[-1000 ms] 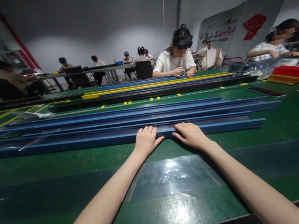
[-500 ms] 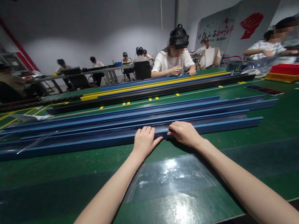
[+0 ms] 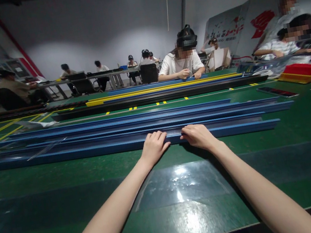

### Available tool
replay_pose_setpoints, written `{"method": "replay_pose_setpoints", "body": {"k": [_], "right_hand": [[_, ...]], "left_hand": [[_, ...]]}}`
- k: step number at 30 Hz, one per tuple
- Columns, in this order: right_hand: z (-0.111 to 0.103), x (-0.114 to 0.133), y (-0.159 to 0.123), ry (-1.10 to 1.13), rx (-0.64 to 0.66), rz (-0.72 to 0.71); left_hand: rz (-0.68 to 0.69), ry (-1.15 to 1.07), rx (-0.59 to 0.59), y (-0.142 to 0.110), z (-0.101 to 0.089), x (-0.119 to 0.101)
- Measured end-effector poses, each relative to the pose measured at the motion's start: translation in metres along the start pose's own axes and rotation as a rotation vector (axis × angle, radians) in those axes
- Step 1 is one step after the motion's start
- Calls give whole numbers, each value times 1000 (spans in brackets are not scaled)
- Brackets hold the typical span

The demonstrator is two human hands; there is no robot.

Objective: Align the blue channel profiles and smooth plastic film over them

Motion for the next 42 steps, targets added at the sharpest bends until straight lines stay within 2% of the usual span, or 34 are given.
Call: {"method": "replay_pose_setpoints", "body": {"k": [10,16,25,33,42], "right_hand": [[1,-29,-17,33,-20,84],[0,-34,-20,82,-8,118],[2,-24,-22,60,-25,105],[12,4,-3,-19,-129,-31],[8,1,2,-27,-93,-16]], "left_hand": [[-50,16,-2,-1,0,2],[-114,45,5,-1,1,1],[-176,38,16,0,2,1],[-177,55,22,0,1,0],[-165,51,17,0,1,1]]}}
Point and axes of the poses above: each hand's wrist, its own y-axis towards the middle knuckle, its own z-axis out of the palm, x = y × z, the point moved 1 cm from there along y, towards the middle knuckle, and after that the axes turned 6 degrees about x, right-handed, at the moved point
